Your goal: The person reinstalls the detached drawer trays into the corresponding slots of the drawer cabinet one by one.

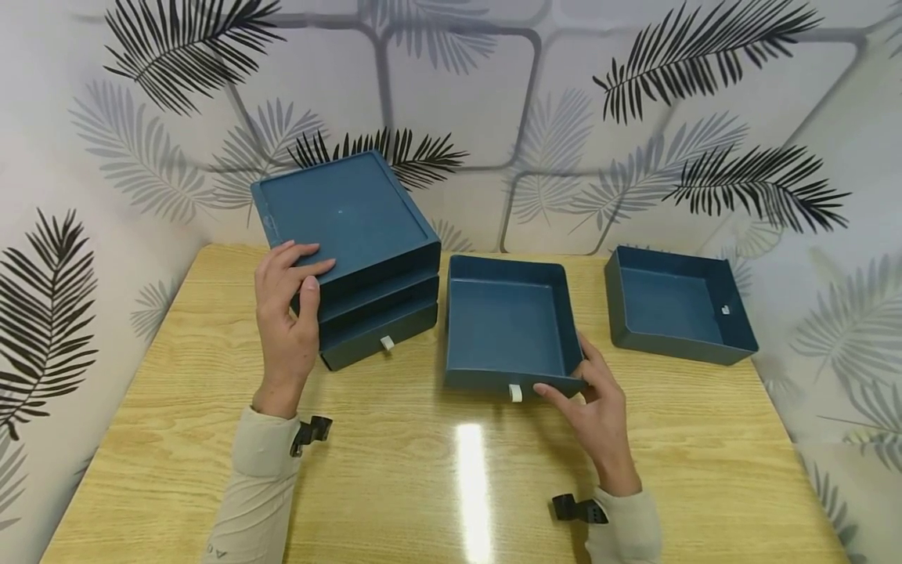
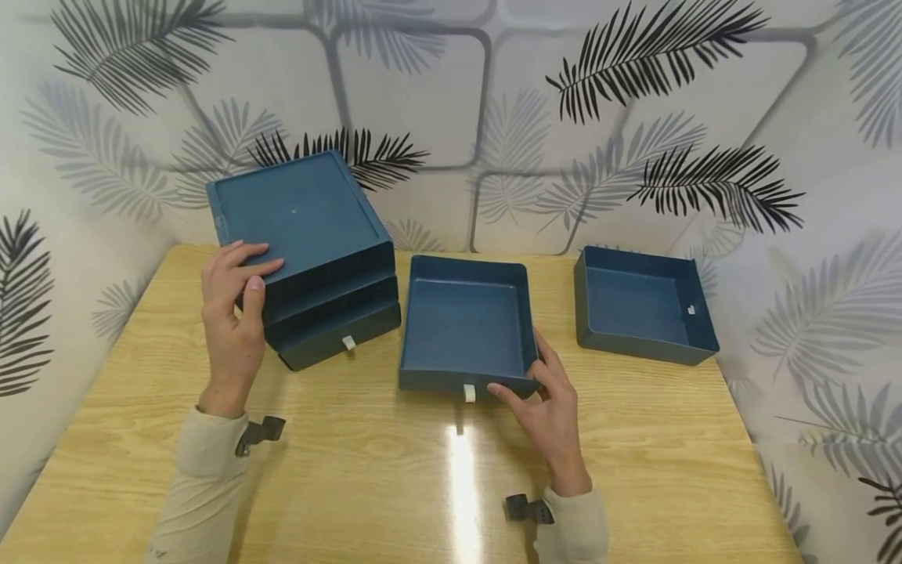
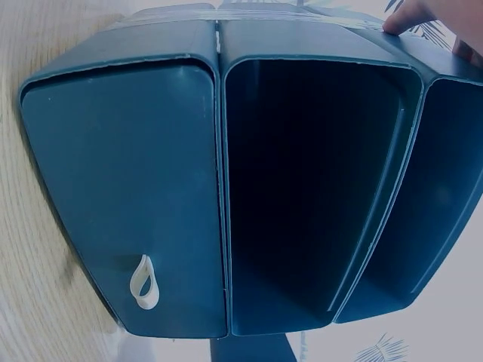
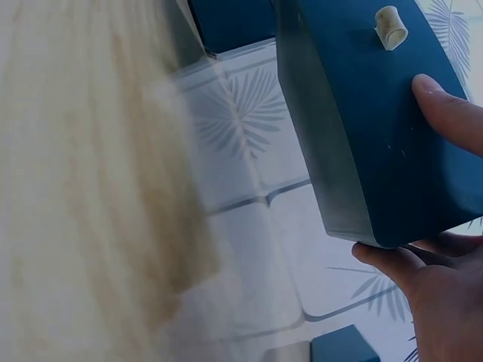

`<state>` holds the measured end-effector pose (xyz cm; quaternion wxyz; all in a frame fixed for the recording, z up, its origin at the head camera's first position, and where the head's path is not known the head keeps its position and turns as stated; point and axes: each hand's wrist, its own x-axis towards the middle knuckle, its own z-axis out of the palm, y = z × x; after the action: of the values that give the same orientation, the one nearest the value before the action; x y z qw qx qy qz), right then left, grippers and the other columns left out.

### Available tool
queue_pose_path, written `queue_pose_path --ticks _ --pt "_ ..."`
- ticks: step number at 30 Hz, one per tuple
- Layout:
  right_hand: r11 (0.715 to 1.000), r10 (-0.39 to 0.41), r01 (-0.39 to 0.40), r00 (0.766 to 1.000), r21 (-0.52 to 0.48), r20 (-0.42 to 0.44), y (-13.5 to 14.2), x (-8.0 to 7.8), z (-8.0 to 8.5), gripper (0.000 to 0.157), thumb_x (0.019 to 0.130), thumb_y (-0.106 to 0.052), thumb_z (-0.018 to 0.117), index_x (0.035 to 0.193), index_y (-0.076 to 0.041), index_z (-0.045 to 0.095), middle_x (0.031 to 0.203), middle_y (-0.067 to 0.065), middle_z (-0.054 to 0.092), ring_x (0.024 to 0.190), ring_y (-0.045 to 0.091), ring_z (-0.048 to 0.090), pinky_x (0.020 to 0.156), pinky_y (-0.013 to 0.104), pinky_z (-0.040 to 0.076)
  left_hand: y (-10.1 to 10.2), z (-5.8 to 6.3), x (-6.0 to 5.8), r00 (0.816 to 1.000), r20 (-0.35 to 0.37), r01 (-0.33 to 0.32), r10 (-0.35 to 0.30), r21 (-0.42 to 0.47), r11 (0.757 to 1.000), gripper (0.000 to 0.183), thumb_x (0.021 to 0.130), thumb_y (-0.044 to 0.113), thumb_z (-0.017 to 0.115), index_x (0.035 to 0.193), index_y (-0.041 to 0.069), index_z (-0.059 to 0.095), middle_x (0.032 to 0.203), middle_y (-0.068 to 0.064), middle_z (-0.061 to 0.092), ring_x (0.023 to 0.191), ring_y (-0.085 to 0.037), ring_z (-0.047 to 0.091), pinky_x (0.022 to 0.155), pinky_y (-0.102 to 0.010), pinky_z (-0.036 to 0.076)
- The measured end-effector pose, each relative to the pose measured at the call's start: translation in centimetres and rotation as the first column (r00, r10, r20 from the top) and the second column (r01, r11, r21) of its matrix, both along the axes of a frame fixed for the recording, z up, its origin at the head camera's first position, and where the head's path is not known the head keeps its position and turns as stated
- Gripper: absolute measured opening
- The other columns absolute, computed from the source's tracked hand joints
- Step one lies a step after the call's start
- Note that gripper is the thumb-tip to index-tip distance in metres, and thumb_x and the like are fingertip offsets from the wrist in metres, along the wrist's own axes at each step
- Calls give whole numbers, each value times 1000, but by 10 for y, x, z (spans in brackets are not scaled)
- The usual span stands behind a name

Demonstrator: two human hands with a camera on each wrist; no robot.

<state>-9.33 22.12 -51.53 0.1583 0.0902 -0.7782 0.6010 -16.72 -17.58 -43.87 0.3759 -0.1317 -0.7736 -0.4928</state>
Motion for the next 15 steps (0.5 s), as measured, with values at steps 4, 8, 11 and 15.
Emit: queue_pose_path --ticks 4,8,11,15 --pt "1000 4 -3 1000 -22 14 0 5 -5 31 77 13 83 77 4 54 164 17 42 142 42 51 102 18 55 0 -1 2 1000 11 -2 2 -4 1000 31 107 18 52 117 10 80 137 -14 67 147 -25 43 129 -47 23" --pt "999 17 -17 1000 -46 0 -1 7 -7 29 76 15 82 77 6 55 163 20 42 142 36 53 103 19 55 0 -1 3 1000 10 -2 2 -2 1000 31 107 17 52 118 10 79 138 -14 66 148 -25 43 129 -46 23" --pt "997 30 -31 999 -65 -21 -3 8 -8 29 76 17 82 78 7 55 163 22 41 143 33 53 105 20 55 0 0 2 1000 2 -3 3 0 1000 30 107 17 52 117 9 79 137 -14 66 147 -25 43 129 -46 23" --pt "996 33 -36 998 -77 -47 -4 8 -9 27 75 20 81 78 9 56 162 25 42 144 29 52 105 21 54 1 1 -1 1000 -10 -3 3 -1 1000 30 107 17 52 116 8 80 136 -15 67 147 -27 44 129 -46 23"
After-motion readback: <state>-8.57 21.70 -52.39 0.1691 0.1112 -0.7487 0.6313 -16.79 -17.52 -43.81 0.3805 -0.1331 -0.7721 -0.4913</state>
